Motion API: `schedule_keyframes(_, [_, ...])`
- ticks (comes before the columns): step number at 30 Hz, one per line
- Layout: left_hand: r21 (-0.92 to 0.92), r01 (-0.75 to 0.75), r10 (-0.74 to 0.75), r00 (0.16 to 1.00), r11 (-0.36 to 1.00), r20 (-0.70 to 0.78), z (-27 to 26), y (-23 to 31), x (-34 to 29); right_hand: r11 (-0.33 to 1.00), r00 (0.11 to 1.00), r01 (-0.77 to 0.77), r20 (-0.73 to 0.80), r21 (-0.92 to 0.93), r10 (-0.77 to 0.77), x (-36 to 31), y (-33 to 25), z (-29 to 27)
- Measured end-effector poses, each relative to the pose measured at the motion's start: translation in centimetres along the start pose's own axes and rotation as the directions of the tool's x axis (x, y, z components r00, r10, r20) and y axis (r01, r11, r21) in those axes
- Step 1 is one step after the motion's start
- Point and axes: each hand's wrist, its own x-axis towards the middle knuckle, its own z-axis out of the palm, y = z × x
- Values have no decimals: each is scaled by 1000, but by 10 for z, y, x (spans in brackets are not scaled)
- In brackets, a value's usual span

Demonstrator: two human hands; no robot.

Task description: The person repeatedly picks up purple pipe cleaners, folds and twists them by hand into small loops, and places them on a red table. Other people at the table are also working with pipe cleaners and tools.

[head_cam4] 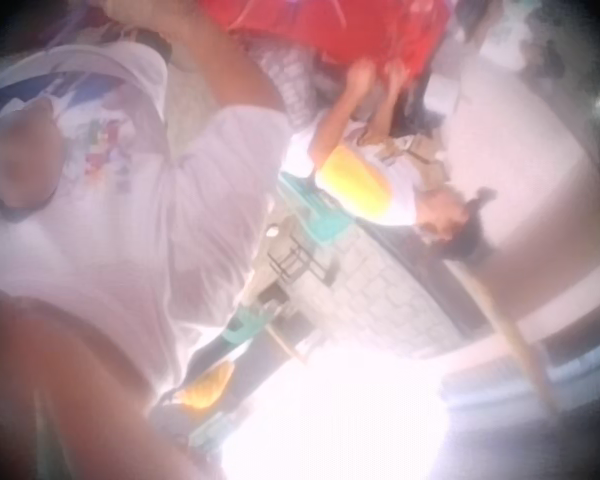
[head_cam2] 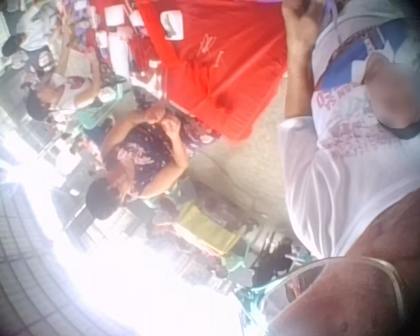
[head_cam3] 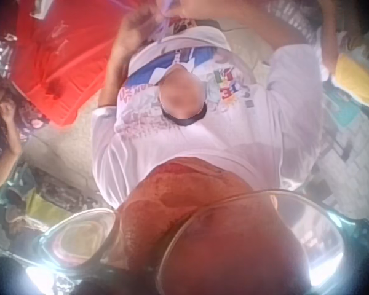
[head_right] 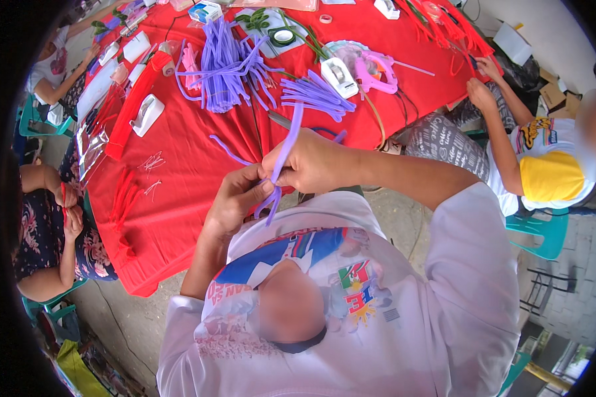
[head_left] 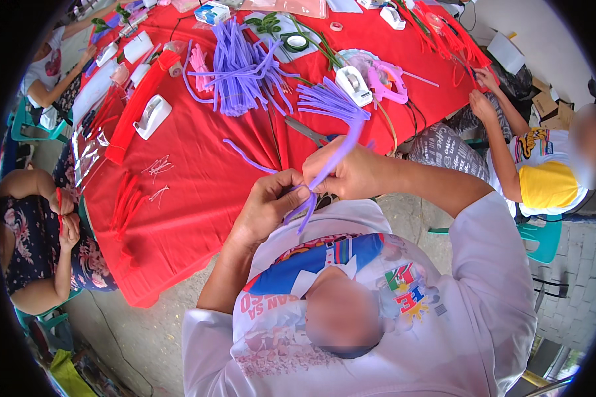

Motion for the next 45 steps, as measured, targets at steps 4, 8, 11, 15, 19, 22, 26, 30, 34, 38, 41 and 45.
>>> schedule_keyframes(4, [-81,74,-68,995,994,72,-6,-9,3,905,947,320,111,-280,-300,0,5,-1])
schedule_keyframes(8, [-213,159,-154,987,964,42,-2,-8,4,763,868,492,166,-419,-469,3,15,-5])
schedule_keyframes(11, [-176,-43,27,995,983,-91,-10,-17,15,727,855,348,-118,-592,-505,15,22,-1])
schedule_keyframes(15, [-152,-245,169,904,957,-394,-3,-27,28,839,722,20,-573,-544,-388,15,10,-3])
schedule_keyframes(19, [-123,-312,212,839,942,-501,3,-24,35,967,736,-163,-629,193,250,1,38,32])
schedule_keyframes(22, [-8,-345,288,797,938,-531,4,-27,42,908,733,-141,-576,394,363,7,46,41])
schedule_keyframes(26, [-139,-363,227,793,922,-565,5,-29,45,855,766,-132,-496,502,409,10,50,43])
schedule_keyframes(30, [-200,-395,207,774,897,-598,5,-36,49,845,760,-150,-487,513,430,14,48,44])
schedule_keyframes(34, [-166,-437,263,759,884,-596,9,-31,48,844,763,-171,-474,509,440,16,48,45])
schedule_keyframes(38, [-106,-416,287,769,903,-571,7,-31,45,790,796,-225,-360,570,486,14,46,34])
schedule_keyframes(41, [-99,-345,243,811,933,-532,2,-28,40,922,804,-127,-506,366,311,15,59,36])
schedule_keyframes(45, [13,-244,215,830,970,-515,4,-18,33,934,789,-109,-542,341,290,14,60,34])
